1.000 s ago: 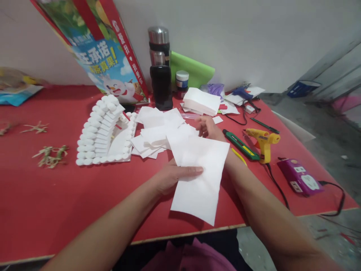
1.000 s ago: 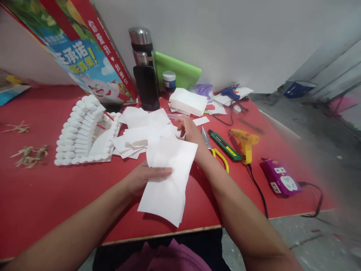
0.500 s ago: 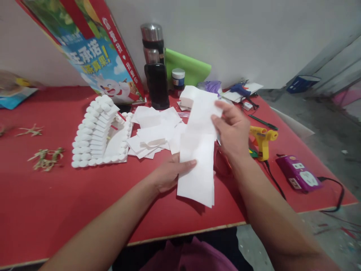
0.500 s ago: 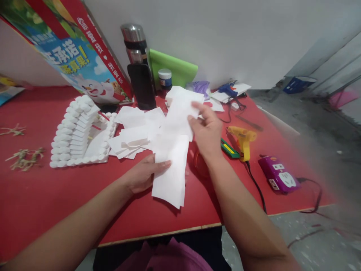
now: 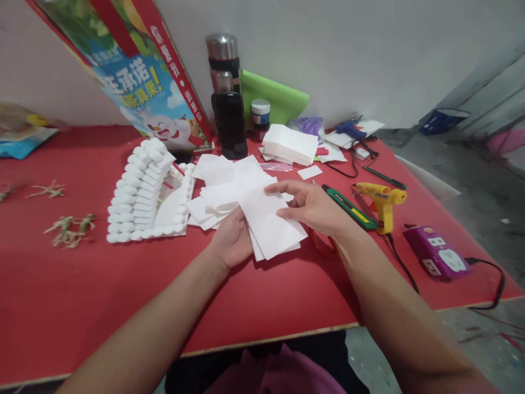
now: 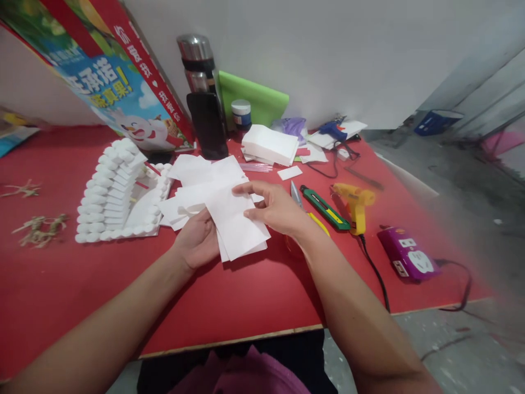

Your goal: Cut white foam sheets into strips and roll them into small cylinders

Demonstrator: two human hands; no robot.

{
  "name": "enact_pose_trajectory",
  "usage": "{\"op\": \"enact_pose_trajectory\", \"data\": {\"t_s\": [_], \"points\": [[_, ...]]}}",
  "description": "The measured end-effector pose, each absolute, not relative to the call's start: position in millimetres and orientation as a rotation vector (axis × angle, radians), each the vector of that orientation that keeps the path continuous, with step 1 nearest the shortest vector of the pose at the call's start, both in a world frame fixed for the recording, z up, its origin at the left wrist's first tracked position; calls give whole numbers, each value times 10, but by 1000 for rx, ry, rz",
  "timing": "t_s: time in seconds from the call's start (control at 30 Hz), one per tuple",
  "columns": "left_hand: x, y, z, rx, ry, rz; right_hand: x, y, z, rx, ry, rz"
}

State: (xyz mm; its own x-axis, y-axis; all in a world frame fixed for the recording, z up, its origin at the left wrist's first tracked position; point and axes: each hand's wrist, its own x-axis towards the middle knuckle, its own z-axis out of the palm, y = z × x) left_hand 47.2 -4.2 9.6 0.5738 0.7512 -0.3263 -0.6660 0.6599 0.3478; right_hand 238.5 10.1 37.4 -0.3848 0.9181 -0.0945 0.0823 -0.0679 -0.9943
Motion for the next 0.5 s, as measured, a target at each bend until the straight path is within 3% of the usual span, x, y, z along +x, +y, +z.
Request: {"op": "enact_pose_trajectory", "data": {"t_s": [0.5], "points": [[454,-50,26,235,477,912,2349,97,348,-1286,-1684,1368]]}}
